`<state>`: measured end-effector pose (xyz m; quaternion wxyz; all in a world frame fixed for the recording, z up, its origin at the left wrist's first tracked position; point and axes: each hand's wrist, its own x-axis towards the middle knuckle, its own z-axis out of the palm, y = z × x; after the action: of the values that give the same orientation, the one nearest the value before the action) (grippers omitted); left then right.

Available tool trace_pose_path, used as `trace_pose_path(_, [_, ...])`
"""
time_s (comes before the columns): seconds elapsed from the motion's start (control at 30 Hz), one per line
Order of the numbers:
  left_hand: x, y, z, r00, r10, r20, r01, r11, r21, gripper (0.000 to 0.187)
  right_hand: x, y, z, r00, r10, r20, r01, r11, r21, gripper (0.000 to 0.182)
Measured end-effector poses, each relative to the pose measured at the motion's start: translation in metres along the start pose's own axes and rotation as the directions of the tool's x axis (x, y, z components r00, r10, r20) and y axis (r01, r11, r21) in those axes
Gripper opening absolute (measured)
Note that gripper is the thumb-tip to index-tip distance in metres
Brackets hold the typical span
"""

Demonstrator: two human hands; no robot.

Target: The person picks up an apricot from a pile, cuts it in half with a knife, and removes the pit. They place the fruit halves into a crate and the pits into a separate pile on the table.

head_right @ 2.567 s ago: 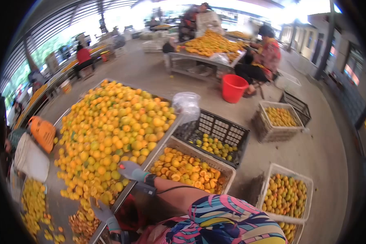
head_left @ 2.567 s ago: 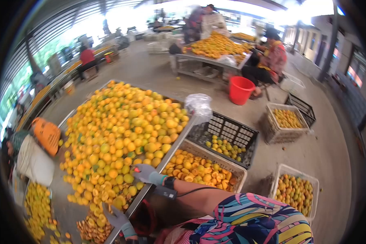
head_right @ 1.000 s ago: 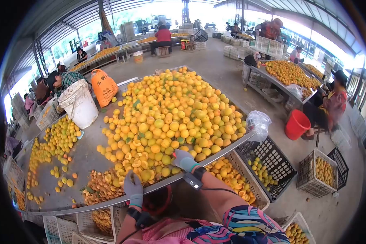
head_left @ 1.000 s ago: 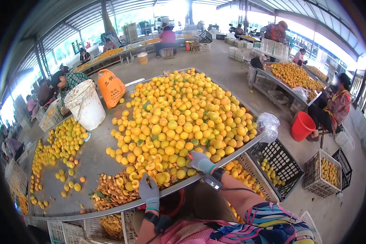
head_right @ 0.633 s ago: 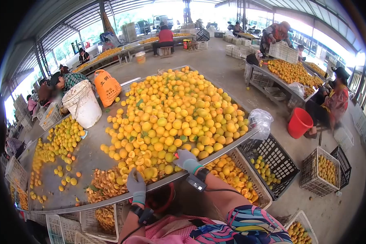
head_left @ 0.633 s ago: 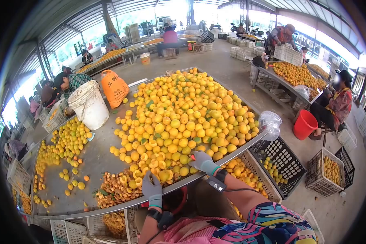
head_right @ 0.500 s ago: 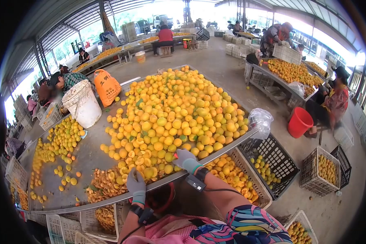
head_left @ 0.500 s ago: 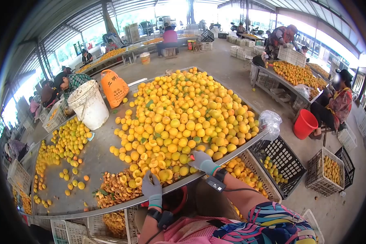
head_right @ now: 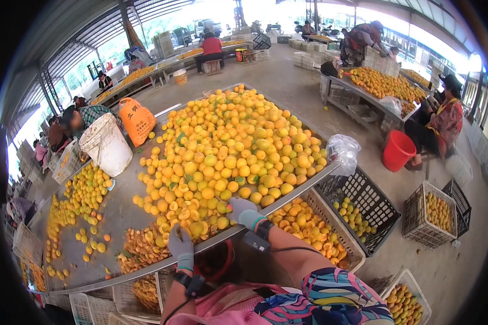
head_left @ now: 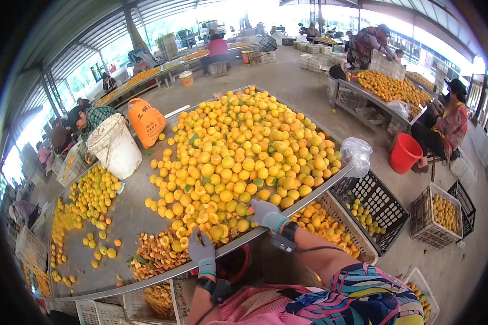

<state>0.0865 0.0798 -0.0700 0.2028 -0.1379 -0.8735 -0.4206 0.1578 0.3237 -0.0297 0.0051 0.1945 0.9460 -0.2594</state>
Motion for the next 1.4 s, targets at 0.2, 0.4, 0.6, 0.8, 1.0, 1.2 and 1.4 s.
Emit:
trace_pose_path(0.2, [-0.001,0.0,0.0,0.999,0.035,-0.03,-0.036,0.999,-0.03,0.027,-0.007,0.002,0.0,0.995,0.05,-0.087,-0.034,0.984,0.177,0.053])
trace_pose_path(0.4, [0.0,-0.001,-0.002,1.0,-0.007,-0.001,0.007,0.982,-0.188,0.029,-0.042,-0.011,0.002,0.986,0.07,-0.149,0.034,0.8,0.599,0.059])
trace_pose_path(0.6, [0.0,0.0,-0.01,0.994,-0.083,0.066,0.104,0.88,-0.463,0.033,-0.086,-0.037,-0.009,0.992,0.009,0.125,-0.119,0.361,0.925,0.054])
trace_pose_path(0.8, [-0.021,0.021,-0.014,0.997,0.019,0.081,0.023,0.868,-0.495,0.038,-0.098,-0.051,-0.001,0.989,0.041,0.143,-0.148,0.317,0.937,0.064])
trace_pose_path(1.0, [-0.05,0.064,-0.045,0.75,-0.059,0.659,0.614,0.433,-0.66,0.053,-0.105,-0.067,0.005,0.98,-0.059,0.192,-0.162,0.333,0.929,0.072])
trace_pose_path(1.2, [-0.051,0.055,-0.066,0.677,0.053,0.734,0.62,0.497,-0.607,0.059,-0.112,-0.083,0.003,0.965,-0.181,0.191,-0.114,0.367,0.923,0.07])
trace_pose_path(1.4, [-0.054,0.059,-0.078,0.674,0.105,0.731,0.666,0.341,-0.663,0.053,-0.123,-0.096,-0.013,0.934,-0.24,0.266,-0.128,0.47,0.873,0.065])
